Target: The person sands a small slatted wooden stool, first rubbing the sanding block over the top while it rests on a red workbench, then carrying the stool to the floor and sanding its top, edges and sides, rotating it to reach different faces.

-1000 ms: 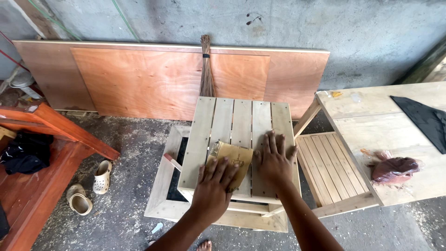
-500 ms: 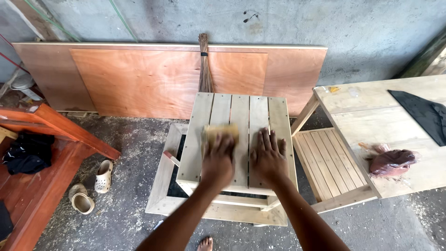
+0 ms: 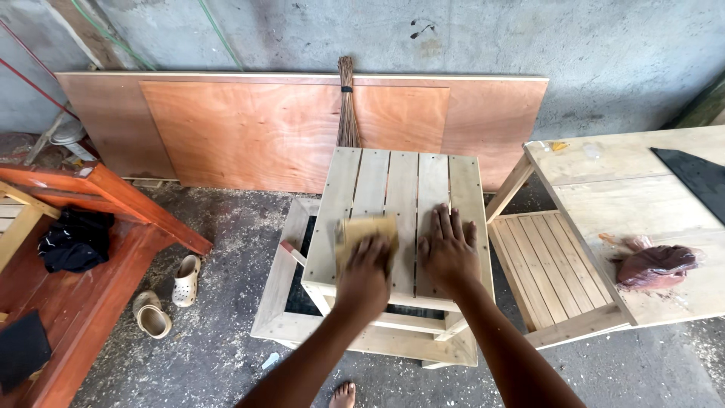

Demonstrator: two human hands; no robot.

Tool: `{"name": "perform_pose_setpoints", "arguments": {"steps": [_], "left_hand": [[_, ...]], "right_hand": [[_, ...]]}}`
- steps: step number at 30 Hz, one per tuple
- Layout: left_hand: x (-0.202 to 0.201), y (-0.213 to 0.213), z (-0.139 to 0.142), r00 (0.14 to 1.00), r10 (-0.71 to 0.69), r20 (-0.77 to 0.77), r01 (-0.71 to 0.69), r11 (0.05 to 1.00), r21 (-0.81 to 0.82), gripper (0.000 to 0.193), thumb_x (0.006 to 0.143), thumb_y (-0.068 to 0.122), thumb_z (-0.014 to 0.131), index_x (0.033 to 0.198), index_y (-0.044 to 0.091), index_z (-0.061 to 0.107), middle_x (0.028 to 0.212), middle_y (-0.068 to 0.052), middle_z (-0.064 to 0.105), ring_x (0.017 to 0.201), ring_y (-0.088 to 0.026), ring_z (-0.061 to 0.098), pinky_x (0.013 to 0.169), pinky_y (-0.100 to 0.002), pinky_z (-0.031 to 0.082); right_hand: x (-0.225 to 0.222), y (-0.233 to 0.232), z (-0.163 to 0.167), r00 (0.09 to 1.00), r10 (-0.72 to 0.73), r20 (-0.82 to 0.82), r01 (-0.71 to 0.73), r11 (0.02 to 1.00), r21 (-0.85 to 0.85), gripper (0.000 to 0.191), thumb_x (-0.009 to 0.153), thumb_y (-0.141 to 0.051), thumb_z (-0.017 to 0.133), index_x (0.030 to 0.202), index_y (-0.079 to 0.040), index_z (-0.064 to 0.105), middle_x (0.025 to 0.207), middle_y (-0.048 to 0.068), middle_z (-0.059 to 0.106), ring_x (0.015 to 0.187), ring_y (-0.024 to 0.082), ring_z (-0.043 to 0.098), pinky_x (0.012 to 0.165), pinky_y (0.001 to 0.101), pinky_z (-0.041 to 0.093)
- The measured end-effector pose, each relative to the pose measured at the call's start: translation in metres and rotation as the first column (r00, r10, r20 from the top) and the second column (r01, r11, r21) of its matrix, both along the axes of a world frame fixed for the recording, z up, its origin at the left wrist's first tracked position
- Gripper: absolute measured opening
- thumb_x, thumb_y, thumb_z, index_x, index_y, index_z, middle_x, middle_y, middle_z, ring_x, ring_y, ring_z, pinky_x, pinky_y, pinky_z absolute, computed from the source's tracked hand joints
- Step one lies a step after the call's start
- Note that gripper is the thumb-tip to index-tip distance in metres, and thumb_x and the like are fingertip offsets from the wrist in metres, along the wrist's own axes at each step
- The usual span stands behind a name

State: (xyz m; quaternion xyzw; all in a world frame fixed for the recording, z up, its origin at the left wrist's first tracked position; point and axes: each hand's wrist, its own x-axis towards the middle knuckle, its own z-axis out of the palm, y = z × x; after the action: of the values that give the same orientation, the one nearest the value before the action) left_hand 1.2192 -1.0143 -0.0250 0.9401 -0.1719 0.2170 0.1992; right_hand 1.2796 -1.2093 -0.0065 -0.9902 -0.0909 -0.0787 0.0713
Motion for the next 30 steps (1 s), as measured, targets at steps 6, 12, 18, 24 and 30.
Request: {"name": "perform_pose_setpoints", "arguments": {"steps": [6, 12, 18, 24, 30], "left_hand": [[0.022, 0.014, -0.005, 0.999, -0.054, -0.005, 0.054, 0.995, 0.081, 0.049, 0.095, 0.019, 0.056, 0.142, 0.002, 0.055, 0.148, -0.022, 0.051, 0.141, -0.037, 0.045, 0.120, -0.051, 0.031], [0.059, -0.003, 0.016, 0.997, 0.062, -0.034, -0.059, 0.995, 0.085, 0.053, 0.099, 0.026, 0.047, 0.148, 0.005, 0.048, 0.156, -0.018, 0.044, 0.145, -0.037, 0.036, 0.119, -0.051, 0.022], [-0.032, -0.011, 0.001, 0.998, 0.020, 0.059, -0.024, 0.998, 0.059, 0.053, 0.098, 0.025, 0.047, 0.147, 0.005, 0.052, 0.156, -0.018, 0.047, 0.147, -0.037, 0.040, 0.122, -0.051, 0.027], [-0.005, -0.034, 0.009, 1.000, -0.013, -0.014, 0.013, 1.000, 0.008, 0.046, 0.102, 0.025, 0.047, 0.144, 0.007, 0.054, 0.155, -0.015, 0.048, 0.147, -0.035, 0.040, 0.121, -0.049, 0.028], [-0.032, -0.025, 0.003, 0.997, -0.070, 0.030, 0.070, 0.998, 0.009, 0.045, 0.104, 0.026, 0.045, 0.145, 0.012, 0.056, 0.155, -0.010, 0.050, 0.146, -0.031, 0.041, 0.119, -0.049, 0.026]], "right_hand": [[-0.016, 0.004, -0.005, 0.998, 0.041, 0.056, -0.040, 0.999, -0.015, 0.069, 0.102, -0.042, 0.031, 0.159, -0.004, 0.023, 0.168, 0.014, 0.017, 0.156, 0.030, 0.013, 0.123, 0.0514, 0.007], [-0.037, 0.002, 0.000, 0.995, 0.065, 0.073, -0.067, 0.997, 0.027, 0.065, 0.103, -0.040, 0.032, 0.157, -0.003, 0.028, 0.167, 0.014, 0.022, 0.155, 0.029, 0.017, 0.124, 0.0500, 0.011], [-0.035, 0.008, 0.004, 0.991, 0.069, 0.116, -0.073, 0.997, 0.035, 0.065, 0.103, -0.038, 0.033, 0.156, -0.001, 0.031, 0.166, 0.017, 0.026, 0.155, 0.031, 0.019, 0.124, 0.0505, 0.012], [-0.034, 0.008, 0.002, 0.996, 0.047, 0.079, -0.050, 0.998, 0.035, 0.064, 0.101, -0.036, 0.036, 0.156, -0.003, 0.030, 0.166, 0.016, 0.026, 0.154, 0.030, 0.018, 0.124, 0.0499, 0.011], [-0.036, 0.008, 0.004, 0.983, 0.057, 0.173, -0.077, 0.991, 0.111, 0.062, 0.103, -0.032, 0.037, 0.157, -0.001, 0.033, 0.165, 0.015, 0.030, 0.153, 0.030, 0.023, 0.123, 0.0489, 0.015]]}}
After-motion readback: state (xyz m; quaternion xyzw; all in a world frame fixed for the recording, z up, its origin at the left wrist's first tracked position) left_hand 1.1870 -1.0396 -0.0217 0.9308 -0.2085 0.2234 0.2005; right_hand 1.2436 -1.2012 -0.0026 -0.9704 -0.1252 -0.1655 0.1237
